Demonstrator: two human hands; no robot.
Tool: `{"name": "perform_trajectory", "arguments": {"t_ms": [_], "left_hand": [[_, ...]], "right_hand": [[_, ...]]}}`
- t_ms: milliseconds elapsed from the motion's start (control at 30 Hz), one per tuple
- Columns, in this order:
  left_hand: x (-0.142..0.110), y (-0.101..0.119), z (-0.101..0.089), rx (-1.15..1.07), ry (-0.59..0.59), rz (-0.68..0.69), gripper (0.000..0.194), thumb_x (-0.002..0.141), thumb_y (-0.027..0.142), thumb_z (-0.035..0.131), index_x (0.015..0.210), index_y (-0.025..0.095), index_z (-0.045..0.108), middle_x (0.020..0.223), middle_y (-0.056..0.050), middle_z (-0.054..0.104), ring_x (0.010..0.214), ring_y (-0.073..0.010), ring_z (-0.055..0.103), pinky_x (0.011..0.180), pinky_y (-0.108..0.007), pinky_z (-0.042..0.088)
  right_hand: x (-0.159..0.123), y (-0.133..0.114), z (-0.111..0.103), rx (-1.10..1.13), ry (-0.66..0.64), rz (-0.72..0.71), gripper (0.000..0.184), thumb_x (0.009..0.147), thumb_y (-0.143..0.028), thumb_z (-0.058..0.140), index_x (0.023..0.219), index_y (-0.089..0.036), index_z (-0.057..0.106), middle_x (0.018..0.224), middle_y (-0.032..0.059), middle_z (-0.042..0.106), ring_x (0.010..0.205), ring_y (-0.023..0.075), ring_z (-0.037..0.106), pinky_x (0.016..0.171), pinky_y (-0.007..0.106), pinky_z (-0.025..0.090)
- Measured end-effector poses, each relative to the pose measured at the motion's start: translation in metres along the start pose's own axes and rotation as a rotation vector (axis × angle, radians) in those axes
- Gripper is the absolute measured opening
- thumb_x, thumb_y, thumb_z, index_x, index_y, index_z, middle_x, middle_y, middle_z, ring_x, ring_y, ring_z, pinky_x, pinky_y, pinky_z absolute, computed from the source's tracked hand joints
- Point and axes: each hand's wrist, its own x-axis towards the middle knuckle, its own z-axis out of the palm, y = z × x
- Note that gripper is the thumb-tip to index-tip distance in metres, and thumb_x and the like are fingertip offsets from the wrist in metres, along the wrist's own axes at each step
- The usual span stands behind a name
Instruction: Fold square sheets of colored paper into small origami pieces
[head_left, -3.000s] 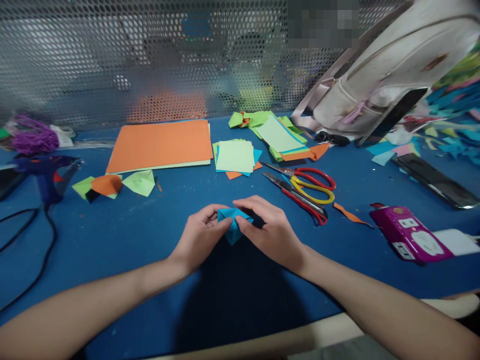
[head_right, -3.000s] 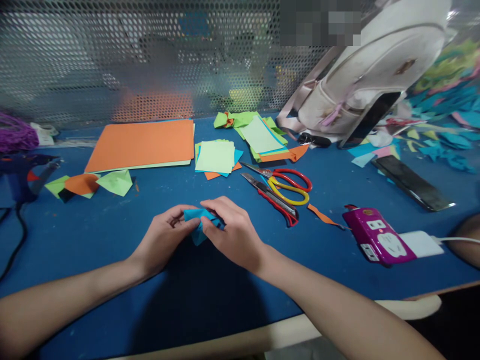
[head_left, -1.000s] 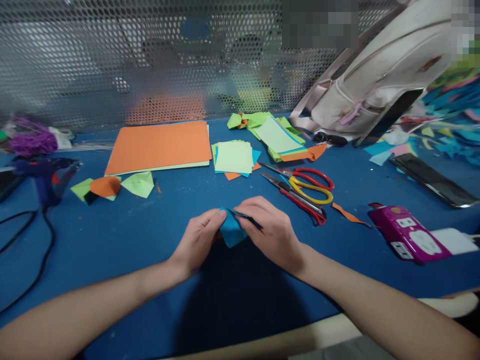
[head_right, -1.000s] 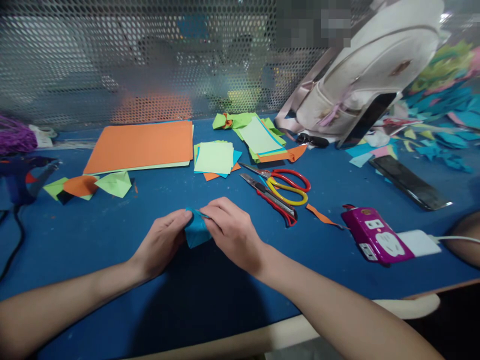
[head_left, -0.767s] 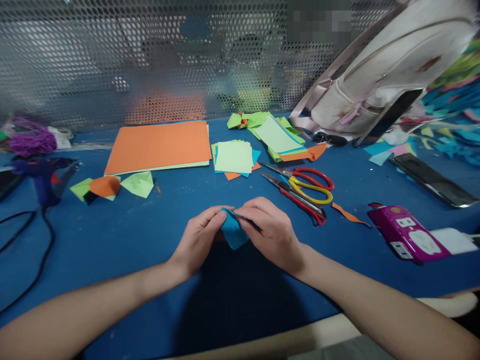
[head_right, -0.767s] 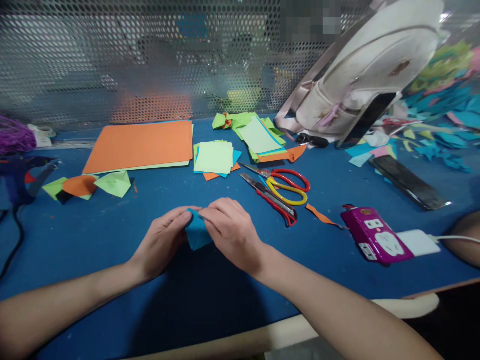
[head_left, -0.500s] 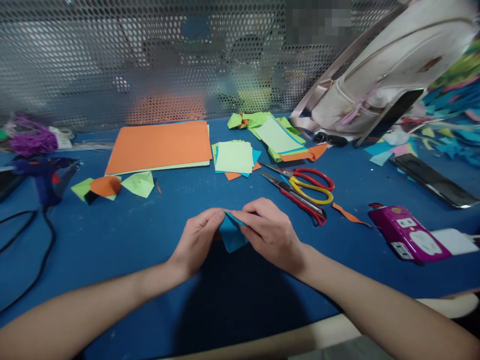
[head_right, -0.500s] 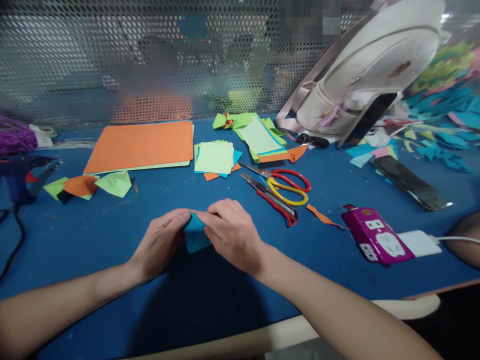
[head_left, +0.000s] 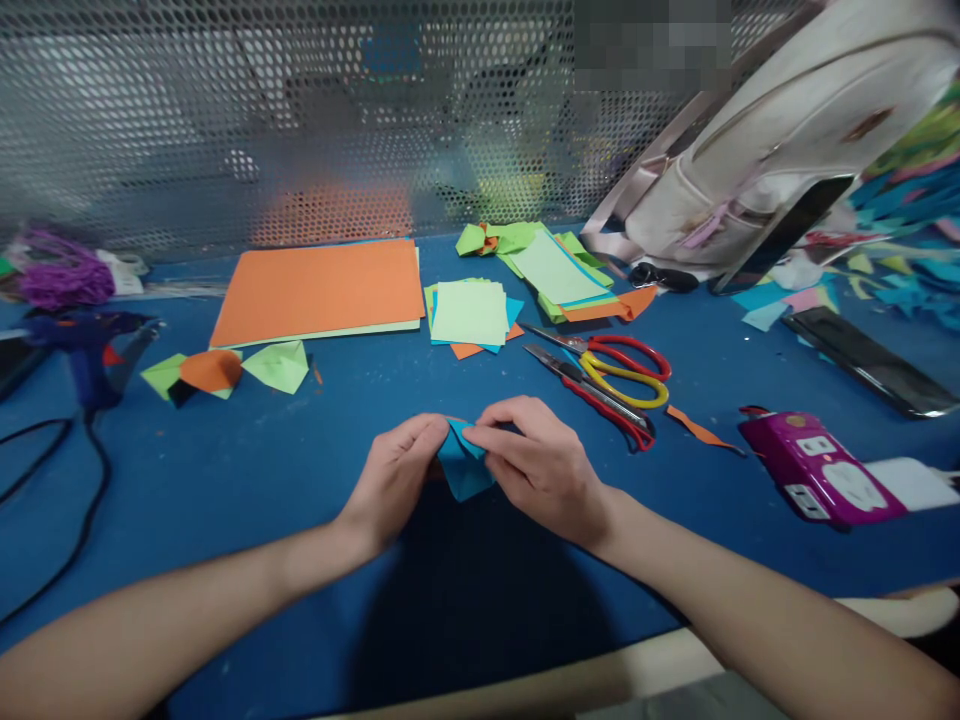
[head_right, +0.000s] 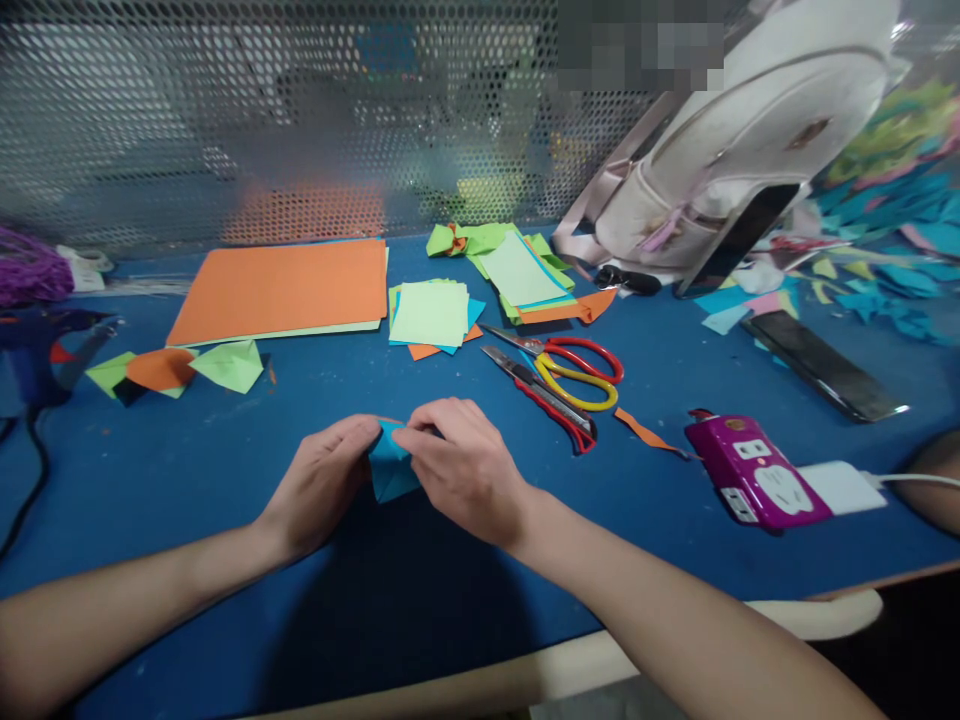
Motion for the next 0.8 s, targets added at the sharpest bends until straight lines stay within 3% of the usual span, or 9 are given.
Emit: {"name": "perform_trajectory", "arguments": {"t_ms": [600, 800], "left_hand": [[0.0019, 0.0001, 0.0000, -0.131, 0.010, -0.013, 0.018, 0.082, 0.029, 0.058, 0.084, 0.015, 0.070, 0.077, -0.002, 0.065, 0.066, -0.0118, 0.057, 0.058, -0.022, 0.048], [0.0016, 0.0027, 0.0017, -0.072, 0.054, -0.026, 0.019, 0.073, 0.030, 0.066, 0.081, 0.013, 0.067, 0.066, 0.000, 0.062, 0.061, -0.0109, 0.055, 0.057, -0.022, 0.047]], "right_hand": [[-0.0008, -0.0005, 0.0002, -0.067, -0.111, -0.010, 0.025, 0.088, -0.010, 0.041, 0.095, -0.015, 0.065, 0.093, 0.0100, 0.065, 0.084, 0.0190, 0.058, 0.073, 0.032, 0.049], [-0.0001, -0.0010, 0.0008, -0.068, -0.134, -0.028, 0.025, 0.090, -0.011, 0.040, 0.093, -0.012, 0.064, 0.092, 0.0118, 0.064, 0.084, 0.0198, 0.058, 0.074, 0.032, 0.049]]}}
